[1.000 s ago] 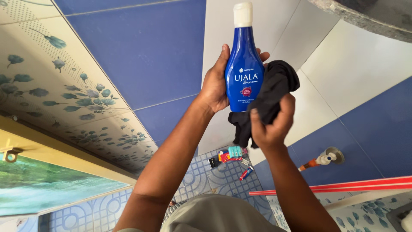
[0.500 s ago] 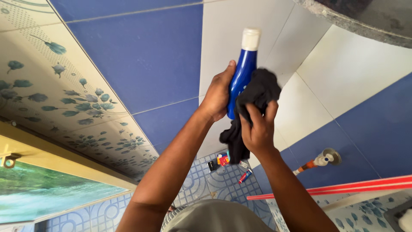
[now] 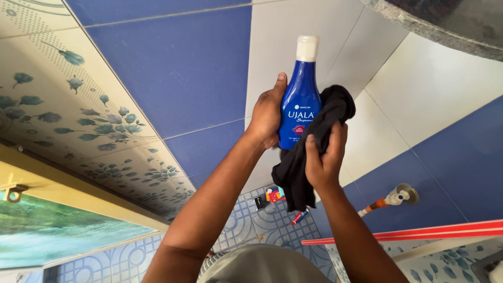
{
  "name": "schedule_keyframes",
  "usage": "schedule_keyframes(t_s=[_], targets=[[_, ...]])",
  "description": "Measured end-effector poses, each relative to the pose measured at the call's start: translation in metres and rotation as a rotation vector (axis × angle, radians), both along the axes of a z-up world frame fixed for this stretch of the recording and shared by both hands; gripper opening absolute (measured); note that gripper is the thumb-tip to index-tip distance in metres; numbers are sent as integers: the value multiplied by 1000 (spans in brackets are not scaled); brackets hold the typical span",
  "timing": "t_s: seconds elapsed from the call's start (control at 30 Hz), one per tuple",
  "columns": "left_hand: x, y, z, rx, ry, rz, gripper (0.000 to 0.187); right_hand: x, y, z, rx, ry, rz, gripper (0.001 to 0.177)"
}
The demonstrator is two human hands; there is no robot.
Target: The person wipes blue bottles and their caps with a black cloth and places the bottles on a corner shelf.
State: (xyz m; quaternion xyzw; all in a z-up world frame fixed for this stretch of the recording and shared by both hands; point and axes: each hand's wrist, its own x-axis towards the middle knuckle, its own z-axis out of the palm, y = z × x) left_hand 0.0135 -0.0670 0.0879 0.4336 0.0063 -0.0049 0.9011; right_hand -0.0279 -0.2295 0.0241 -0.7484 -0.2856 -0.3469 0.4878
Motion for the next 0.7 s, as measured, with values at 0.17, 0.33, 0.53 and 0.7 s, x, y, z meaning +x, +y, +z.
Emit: schedule_keyframes(t_s=[0.17,0.33,0.53,0.7], targets=[[2,2,-1,-35,1,15,52,-1,1,-7,14,-10,26,53],[2,4,-1,-8,17,62,54,-2,3,-3,36,39,40,49],[-3,0,5,142,-129,-6,56,7,14,29,-122,-115,-106,43],[-6,-6,11,254,-258,-164,52,24,25,56,-114,-86,-91,44]])
